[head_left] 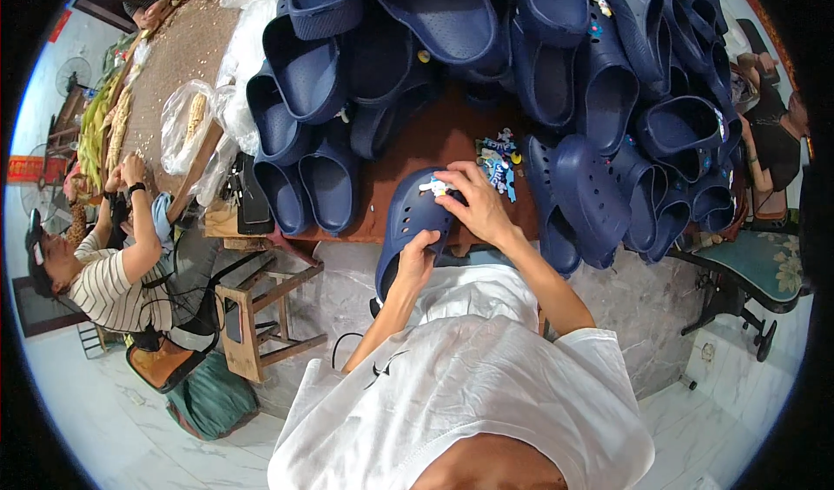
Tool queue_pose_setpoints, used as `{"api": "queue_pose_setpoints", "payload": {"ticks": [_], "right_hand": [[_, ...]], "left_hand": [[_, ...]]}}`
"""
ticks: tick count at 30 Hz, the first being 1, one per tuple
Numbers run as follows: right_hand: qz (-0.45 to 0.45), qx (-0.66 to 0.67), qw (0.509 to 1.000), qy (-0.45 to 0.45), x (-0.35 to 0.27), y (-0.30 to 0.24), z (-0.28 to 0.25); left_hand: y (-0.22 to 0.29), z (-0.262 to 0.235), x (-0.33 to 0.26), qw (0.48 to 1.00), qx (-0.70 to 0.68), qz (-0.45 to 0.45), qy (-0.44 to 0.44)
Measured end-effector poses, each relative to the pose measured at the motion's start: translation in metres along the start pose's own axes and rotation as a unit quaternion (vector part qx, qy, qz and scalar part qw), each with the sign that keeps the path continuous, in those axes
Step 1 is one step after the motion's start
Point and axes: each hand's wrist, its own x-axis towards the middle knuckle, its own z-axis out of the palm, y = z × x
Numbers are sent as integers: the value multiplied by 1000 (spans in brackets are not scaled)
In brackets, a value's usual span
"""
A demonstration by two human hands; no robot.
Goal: Attaching decorative charms into the holes of foam clog shoes.
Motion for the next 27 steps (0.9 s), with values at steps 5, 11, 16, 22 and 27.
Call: {"api": "queue_pose_setpoints", "payload": {"ticks": [5, 11, 16, 22, 27], "right_hand": [[1, -4, 1000, 10, -5, -2, 12], [31, -8, 998, 58, -12, -5, 24], [40, 2, 997, 72, -10, -5, 26], [32, 1, 996, 83, -7, -3, 27], [21, 8, 995, 94, -7, -1, 26]], "left_hand": [[0, 5, -10, 1000, -15, 7, 17], [-4, 2, -5, 998, -30, 10, 48], [0, 12, -7, 998, -40, 13, 48], [-1, 10, -4, 998, -42, 24, 39], [-2, 4, 0, 997, -54, 16, 43]]}}
